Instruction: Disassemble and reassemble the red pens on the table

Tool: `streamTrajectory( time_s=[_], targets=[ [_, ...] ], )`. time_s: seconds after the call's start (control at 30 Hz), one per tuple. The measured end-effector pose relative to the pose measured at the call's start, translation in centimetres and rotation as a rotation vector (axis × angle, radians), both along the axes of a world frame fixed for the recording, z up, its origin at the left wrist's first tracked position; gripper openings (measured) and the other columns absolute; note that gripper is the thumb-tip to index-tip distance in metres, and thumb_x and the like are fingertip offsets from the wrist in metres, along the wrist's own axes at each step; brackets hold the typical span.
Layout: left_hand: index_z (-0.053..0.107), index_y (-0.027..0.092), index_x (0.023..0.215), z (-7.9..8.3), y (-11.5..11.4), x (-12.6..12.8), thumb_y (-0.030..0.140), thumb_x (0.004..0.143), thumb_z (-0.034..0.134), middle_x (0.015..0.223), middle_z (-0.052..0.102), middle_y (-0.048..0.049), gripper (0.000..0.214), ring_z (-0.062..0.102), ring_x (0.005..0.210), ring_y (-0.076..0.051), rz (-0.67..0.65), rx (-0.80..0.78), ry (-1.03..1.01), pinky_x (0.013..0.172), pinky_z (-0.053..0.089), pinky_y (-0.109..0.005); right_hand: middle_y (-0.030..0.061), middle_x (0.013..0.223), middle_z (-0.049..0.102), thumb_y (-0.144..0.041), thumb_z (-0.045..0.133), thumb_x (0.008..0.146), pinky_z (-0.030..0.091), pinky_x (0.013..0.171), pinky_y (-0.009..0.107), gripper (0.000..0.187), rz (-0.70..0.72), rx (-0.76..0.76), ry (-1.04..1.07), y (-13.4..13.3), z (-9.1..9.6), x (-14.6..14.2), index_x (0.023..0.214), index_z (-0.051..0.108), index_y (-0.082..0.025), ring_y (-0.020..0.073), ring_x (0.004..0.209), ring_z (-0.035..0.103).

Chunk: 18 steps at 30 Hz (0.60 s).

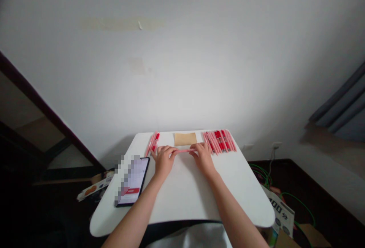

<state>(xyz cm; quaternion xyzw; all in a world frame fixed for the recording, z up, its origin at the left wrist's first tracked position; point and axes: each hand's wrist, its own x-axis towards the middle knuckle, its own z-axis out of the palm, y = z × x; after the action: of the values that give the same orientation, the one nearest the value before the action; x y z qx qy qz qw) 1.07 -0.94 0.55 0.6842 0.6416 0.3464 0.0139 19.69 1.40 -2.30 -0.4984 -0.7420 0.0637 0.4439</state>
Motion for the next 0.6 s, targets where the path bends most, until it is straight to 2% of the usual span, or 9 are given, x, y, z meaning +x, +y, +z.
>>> streamTrajectory(
  time_s=[0.27,0.5,0.6],
  targets=[
    [0.07,0.031,0.083,0.18,-0.05,-0.03,0.041,0.083,0.059,0.093,0.071,0.0007,0.015,0.052,0.103,-0.022,-0.023,0.034,-0.01,0.109,0.008,-0.06,0.0058,0.093,0.065,-0.038,0.053,0.091,0.038,0.083,0.038,0.019,-0.025,0.013,-0.119,0.0,0.41,0.22,0.09,0.067,-0.025,0.0239,0.095,0.051],
    [0.07,0.031,0.085,0.07,-0.03,0.04,0.042,0.086,0.056,0.094,0.071,-0.0001,0.018,0.052,0.105,-0.023,-0.012,0.025,-0.006,0.109,0.007,-0.063,0.0068,0.099,0.064,-0.039,0.058,0.088,0.037,0.085,0.039,0.025,-0.007,0.027,-0.094,0.17,0.13,0.46,0.109,0.062,-0.025,0.0251,0.099,0.05],
    [0.07,0.031,0.086,0.05,-0.02,0.04,0.041,0.085,0.057,0.094,0.071,-0.0008,0.017,0.052,0.104,-0.023,0.002,0.02,-0.002,0.109,0.007,-0.063,0.0064,0.1,0.065,-0.034,0.058,0.088,0.036,0.086,0.039,0.019,-0.013,0.042,-0.085,0.22,0.14,0.63,0.104,0.062,-0.024,0.0247,0.099,0.051]
  ],
)
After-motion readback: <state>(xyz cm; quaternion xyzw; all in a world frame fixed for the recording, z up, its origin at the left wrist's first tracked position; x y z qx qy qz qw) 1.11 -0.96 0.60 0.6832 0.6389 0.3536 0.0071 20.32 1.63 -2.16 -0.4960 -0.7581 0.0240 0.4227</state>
